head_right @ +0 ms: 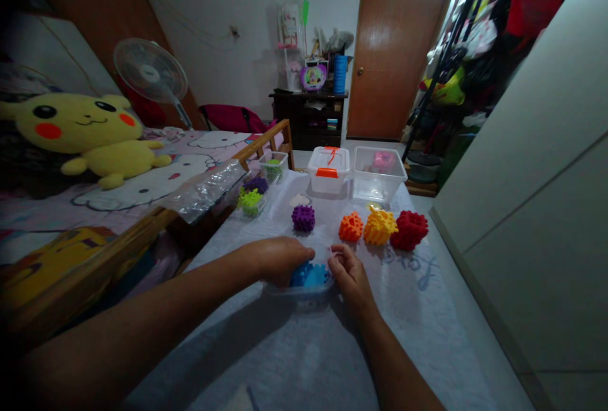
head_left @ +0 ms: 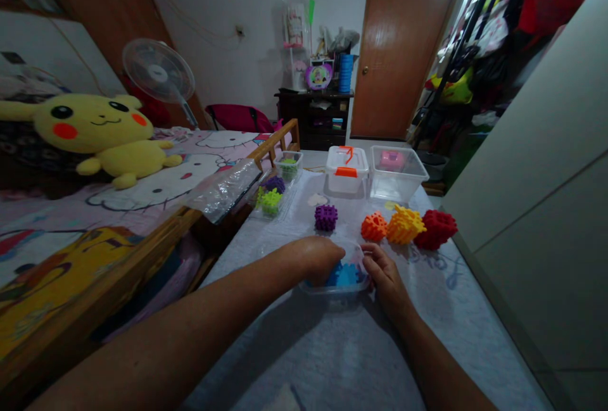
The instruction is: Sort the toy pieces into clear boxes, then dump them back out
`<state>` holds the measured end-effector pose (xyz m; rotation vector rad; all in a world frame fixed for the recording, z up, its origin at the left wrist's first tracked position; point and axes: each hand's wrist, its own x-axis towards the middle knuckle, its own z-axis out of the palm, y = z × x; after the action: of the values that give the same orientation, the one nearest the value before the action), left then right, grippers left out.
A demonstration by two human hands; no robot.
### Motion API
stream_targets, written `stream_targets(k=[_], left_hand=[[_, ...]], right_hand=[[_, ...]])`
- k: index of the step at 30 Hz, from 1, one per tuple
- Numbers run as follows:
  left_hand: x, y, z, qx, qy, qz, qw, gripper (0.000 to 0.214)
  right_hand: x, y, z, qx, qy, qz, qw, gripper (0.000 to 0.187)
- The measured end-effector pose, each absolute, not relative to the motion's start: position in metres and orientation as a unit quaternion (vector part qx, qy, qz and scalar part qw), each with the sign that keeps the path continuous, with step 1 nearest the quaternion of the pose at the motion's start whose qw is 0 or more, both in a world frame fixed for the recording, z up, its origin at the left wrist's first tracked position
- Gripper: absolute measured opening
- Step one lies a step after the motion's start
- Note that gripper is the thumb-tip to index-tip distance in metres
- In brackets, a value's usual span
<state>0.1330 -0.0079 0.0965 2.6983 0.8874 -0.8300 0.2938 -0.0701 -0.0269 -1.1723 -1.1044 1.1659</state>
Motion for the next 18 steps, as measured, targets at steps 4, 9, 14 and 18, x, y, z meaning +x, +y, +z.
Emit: stream_targets(k=[4, 9, 14, 18], left_hand=[[0.135, -0.015, 0.092, 0.92, 0.304, -0.24, 0.051, 0.045], [0.132, -0.016, 0.102, 0.921, 0.286, -0.257, 0.058, 0.05], [0.128, -0.018, 0.111, 0.927, 0.295, -0.227, 0.043, 0.037], [0.122, -0.021, 0.104, 0.936, 0.293, -0.192, 0.027, 0.028]], right_hand=[[0.292, -0.069, -0.031, -0.499, -0.464, 0.494, 0.539, 0.04], [0.294, -0.066, -0.037, -0.499, -0.454, 0.502, 0.541, 0.034], [0.294, -0.066, -0.04, -0.49, -0.457, 0.503, 0.546, 0.033], [0.293, -0.067, -0.036, -0.492, -0.464, 0.502, 0.539, 0.034]])
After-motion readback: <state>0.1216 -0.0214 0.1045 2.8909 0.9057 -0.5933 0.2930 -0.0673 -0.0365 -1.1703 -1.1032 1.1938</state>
